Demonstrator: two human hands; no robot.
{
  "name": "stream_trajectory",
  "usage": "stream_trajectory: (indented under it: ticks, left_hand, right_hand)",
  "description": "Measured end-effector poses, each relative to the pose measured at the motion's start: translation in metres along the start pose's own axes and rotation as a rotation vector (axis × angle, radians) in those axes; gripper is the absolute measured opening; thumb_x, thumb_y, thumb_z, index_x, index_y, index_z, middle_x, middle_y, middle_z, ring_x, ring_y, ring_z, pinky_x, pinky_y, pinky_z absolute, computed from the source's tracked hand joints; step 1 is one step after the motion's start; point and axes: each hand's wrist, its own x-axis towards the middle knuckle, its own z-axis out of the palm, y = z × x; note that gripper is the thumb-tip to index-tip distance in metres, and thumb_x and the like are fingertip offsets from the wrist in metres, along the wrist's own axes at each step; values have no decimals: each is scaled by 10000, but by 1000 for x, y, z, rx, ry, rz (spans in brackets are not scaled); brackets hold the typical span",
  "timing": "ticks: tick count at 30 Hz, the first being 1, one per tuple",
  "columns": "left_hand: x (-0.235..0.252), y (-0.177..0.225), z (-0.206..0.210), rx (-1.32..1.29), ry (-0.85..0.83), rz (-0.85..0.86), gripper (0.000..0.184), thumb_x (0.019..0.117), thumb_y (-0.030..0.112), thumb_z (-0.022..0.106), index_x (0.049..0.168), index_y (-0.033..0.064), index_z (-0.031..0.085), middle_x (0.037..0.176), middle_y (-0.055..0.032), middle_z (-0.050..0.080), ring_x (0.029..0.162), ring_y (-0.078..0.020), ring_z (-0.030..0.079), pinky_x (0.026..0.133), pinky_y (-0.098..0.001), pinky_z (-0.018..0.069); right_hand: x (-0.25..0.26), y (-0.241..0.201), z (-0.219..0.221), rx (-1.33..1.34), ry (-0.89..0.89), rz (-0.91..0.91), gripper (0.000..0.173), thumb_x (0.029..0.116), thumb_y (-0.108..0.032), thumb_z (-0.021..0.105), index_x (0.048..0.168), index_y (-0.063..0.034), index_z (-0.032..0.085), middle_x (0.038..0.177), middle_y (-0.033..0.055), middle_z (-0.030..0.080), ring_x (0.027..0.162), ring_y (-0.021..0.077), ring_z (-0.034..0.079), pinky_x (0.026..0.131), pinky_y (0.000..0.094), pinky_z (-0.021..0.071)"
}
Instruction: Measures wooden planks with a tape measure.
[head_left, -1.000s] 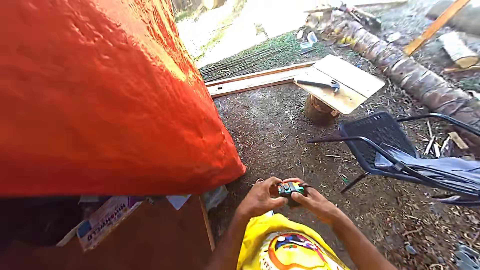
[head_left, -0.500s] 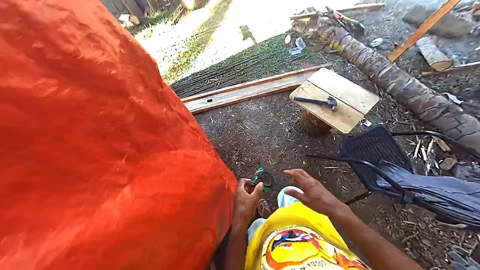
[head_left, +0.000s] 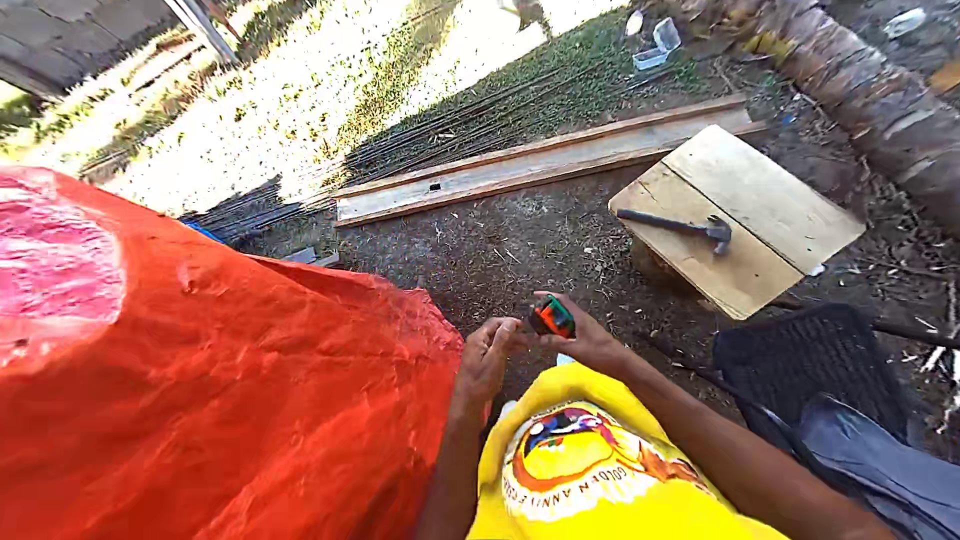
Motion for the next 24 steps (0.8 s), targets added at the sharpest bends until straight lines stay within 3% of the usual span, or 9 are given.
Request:
stream_trajectory:
  ticks: [4,7,9,11,14,17,20,24]
  left_hand:
    - [51,44,19,20,71,55,357,1094,239,444,1225,-15,656,1026,-104,746,926,-204,733,860,-384,620]
    - [82,66,33,6,101,67,338,1086,230,478,1256,-10,644,1095,-118,734,980,-204,725,883,-380,614]
    - [100,73,40,-9,107,50,363,1082,258,490,1286,-5,636,1143,-123,722,1012,-209,718,898,-390,611]
    - [117,74,46,-27,90,40,384,1086,281,483,1292,-4,637,1130,-119,716,995,-201,711,887,-392,611]
    - [142,64,54,-34,56,-14,346,1079,285,517,1206,6,676,1018,-103,731,884,-190,724,822,-393,630]
    - [167,57,57,-39,24,-110,274,1047,244,591,1145,5,680,938,-96,730,814,-193,727,778,-393,636]
    - [198,53,55,-90,-43,-162,259,1049,211,592,1160,-15,656,966,-120,727,837,-217,742,790,-413,654]
    - [253,55,36,-54,-101,-248,247,1033,226,616,1123,2,669,960,-103,722,823,-190,727,780,-391,637]
  right_hand:
    - [29,-35,-59,266,-79,27,782,885,-215,742,1552,-76,358,1309,177,633,1049,315,706,845,475,639]
    - [50,-50,-86,248,-116,40,773,888,-246,738,1542,-74,364,1278,166,644,1026,290,715,842,447,643]
    - [62,-57,-98,131,-106,67,754,901,-268,742,1530,-68,378,1263,146,651,1019,240,717,861,414,640]
    - [71,-60,-107,-140,-79,98,721,908,-385,749,1494,-90,450,1229,94,676,1025,161,703,897,378,612]
    - [83,-59,-115,-456,-74,146,672,893,-527,723,1393,-105,567,1153,91,706,1031,186,690,931,434,569]
    - [96,-49,-125,-461,-39,144,652,873,-473,752,1344,-52,591,1210,127,672,1070,194,667,949,401,556]
    - [115,-38,-135,-391,22,71,665,875,-360,778,1417,-49,549,1395,133,593,1213,169,615,1037,346,527]
    - [156,-45,-136,-480,97,105,689,921,-405,742,1488,-100,499,1343,110,641,1145,165,661,999,379,558]
